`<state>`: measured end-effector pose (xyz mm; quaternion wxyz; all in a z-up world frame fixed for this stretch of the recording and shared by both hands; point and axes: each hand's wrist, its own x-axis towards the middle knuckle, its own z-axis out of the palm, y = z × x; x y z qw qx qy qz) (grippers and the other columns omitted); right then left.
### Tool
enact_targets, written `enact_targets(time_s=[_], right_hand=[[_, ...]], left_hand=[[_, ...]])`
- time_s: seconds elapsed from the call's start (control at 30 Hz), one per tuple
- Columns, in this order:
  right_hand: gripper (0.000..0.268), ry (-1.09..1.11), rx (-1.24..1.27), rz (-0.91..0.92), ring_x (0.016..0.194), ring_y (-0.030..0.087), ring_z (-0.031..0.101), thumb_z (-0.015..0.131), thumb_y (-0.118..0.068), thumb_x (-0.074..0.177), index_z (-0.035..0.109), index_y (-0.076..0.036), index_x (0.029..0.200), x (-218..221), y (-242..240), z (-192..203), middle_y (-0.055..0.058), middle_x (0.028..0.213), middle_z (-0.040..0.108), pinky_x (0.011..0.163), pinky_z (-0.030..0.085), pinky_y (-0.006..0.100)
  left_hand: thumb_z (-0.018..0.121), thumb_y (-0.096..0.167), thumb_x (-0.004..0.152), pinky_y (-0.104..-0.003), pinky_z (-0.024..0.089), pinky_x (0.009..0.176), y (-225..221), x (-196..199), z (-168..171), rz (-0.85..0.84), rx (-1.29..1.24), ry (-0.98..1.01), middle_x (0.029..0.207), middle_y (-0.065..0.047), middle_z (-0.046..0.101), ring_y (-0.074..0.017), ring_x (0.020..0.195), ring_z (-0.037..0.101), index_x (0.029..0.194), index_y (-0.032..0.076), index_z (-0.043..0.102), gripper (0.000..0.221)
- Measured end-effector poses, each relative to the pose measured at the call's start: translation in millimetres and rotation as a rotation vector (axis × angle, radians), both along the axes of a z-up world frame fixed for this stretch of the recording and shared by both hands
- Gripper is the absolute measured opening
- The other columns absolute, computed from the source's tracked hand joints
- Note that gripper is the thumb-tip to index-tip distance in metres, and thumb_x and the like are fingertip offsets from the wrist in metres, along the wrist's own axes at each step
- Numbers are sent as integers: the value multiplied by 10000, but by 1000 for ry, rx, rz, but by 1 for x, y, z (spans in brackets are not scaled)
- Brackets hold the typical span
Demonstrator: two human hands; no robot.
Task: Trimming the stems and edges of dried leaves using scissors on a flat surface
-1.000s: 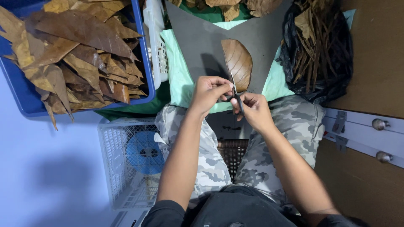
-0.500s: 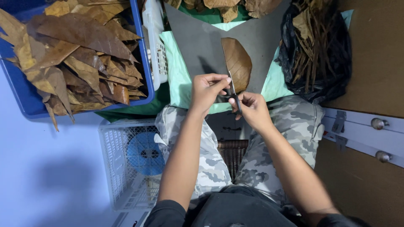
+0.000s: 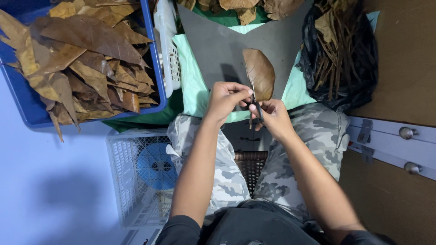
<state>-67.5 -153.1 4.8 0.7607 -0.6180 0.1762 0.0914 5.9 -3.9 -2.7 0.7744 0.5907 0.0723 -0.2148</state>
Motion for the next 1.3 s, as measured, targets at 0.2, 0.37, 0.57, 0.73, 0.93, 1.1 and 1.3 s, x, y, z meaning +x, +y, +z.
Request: enact_targets(time_s=[0.2,0.37,0.57,0.73,0.93,1.1,1.3], right_hand=[[324,-35,38,-34,411,149,556,867,-131,863,651,79,742,1,0,4,115,542,523,327,558,337],[292,-43,31,-40,387,178,589,868,-97,841,666,78,725,2,-1,-7,172,541,573,310,527,320],[263,-49,-5,-56,459,187,630,864,-65,839,678,87,732,0,-6,-17,195,570,617,339,544,311],[264,-49,-27,-66,462,188,626,858,-60,851,681,81,715,-2,-7,-21,185,559,612,340,540,293],[260,-65,-59,-36,505,196,644,849,-61,868,691,79,717,-4,-7,-19,188,571,622,357,552,296],[258,-43,-61,-53,516,203,658,862,-75,861,693,77,738,-2,-5,-18,198,595,636,375,555,285],[254,-37,-62,-20,452,191,613,842,-94,872,692,76,757,-5,-1,-18,203,600,635,353,551,304]], left_hand=[[762,-24,777,-243,645,578,-1,0,1,-22,-3,8,745,-223,743,-199,687,763,930,-114,754,177],[763,-19,771,-237,646,582,0,1,-4,-16,-17,16,756,-221,745,-196,683,762,930,-109,755,183],[759,-21,776,-244,650,586,1,1,5,-17,-17,9,757,-220,747,-200,685,764,929,-110,753,177],[760,-12,783,-239,649,589,0,1,-4,-13,-20,14,754,-208,747,-190,690,760,939,-105,753,181],[765,-11,781,-242,648,582,-1,-2,-6,0,-14,16,743,-208,743,-190,680,757,941,-114,747,191],[797,50,812,-260,659,595,0,-5,5,48,8,-3,795,-200,759,-193,723,771,972,-85,758,214],[782,47,860,-271,662,612,0,-8,-21,74,12,-55,827,-190,763,-193,751,766,992,-70,759,178]])
